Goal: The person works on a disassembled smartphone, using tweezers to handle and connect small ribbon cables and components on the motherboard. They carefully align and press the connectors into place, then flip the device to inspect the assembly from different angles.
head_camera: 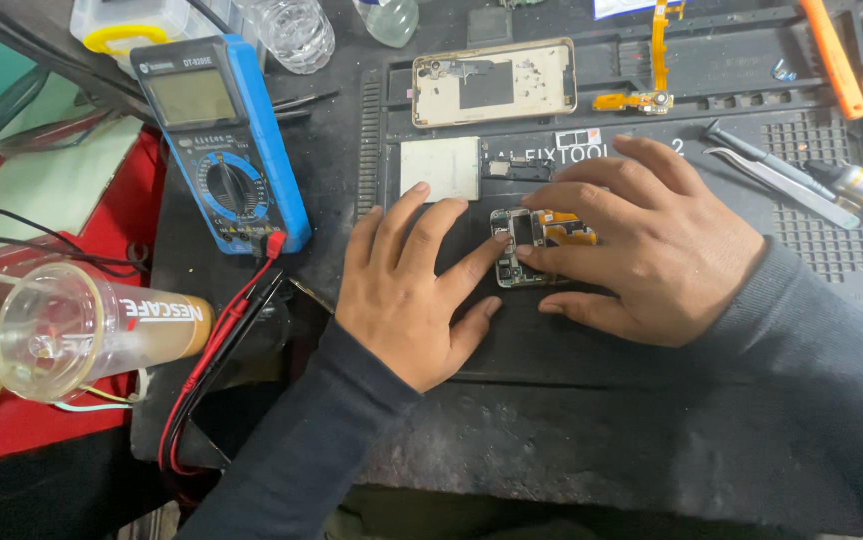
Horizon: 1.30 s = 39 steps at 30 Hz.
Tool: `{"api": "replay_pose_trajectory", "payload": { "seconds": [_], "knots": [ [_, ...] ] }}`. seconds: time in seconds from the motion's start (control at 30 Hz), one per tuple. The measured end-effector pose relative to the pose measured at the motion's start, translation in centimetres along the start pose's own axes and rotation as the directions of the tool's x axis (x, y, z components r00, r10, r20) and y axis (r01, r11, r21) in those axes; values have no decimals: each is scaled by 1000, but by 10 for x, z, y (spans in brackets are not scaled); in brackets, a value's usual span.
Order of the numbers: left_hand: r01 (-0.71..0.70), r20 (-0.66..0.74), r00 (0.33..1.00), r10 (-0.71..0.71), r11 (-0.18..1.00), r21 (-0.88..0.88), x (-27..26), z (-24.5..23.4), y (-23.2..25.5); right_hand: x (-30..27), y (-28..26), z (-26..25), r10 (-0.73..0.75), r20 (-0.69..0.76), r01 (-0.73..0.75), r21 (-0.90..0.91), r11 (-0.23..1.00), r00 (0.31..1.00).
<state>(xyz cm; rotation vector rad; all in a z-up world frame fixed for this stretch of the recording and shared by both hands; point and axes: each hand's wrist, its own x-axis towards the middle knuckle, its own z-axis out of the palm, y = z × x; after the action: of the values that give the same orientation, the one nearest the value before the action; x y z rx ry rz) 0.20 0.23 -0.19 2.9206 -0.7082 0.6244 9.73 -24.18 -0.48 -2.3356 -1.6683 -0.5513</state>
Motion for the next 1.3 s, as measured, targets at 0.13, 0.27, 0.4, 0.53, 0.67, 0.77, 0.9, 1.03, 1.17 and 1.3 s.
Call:
{"api": "replay_pose_trajectory", "payload": {
  "seconds": [0.13, 0.27, 0.4, 0.53, 0.67, 0.77, 0.9, 1.03, 1.17, 1.3],
  "knots": [
    [3, -1, 1000, -3, 999, 32, 0, -3, 1, -1, 0, 1, 9, 16, -9, -1, 1000, 1000],
    [-47, 12, 999, 47, 998, 35, 4, -2, 0, -3, 0, 2, -2, 24, 2, -12, 1000, 1000],
    [-31, 84, 996, 34, 999, -35, 20, -5, -7, -13, 14, -7, 43, 34, -45, 47, 998, 998],
    [-59, 32, 997, 64, 990, -130, 24, 1, -6, -21, 30, -14, 27, -36, -27, 5, 1000, 999],
    [-98, 15, 995, 103, 977, -190, 15, -4, 0, -14, 25, -12, 35, 16, -35, -4, 999, 999],
    [-82, 33, 995, 92, 971, -225, 9, -1, 2, -13, 24, -10, 33, 64, -34, 15, 999, 997],
    [-48, 58, 996, 62, 975, -218, 6, 3, 5, -9, 23, -7, -1, 43, 0, 26, 1000, 999],
    [-45, 51, 997, 54, 985, -165, 4, 4, 7, -6, 21, -5, -21, 54, 20, 10, 1000, 998],
    [-42, 35, 998, 48, 986, -164, 5, 7, 8, -6, 20, -1, -25, 57, 24, 17, 1000, 998],
    [-41, 32, 998, 47, 984, -172, 4, 8, 7, -3, 19, -1, -11, 57, 10, 8, 1000, 998]
  ]
}}
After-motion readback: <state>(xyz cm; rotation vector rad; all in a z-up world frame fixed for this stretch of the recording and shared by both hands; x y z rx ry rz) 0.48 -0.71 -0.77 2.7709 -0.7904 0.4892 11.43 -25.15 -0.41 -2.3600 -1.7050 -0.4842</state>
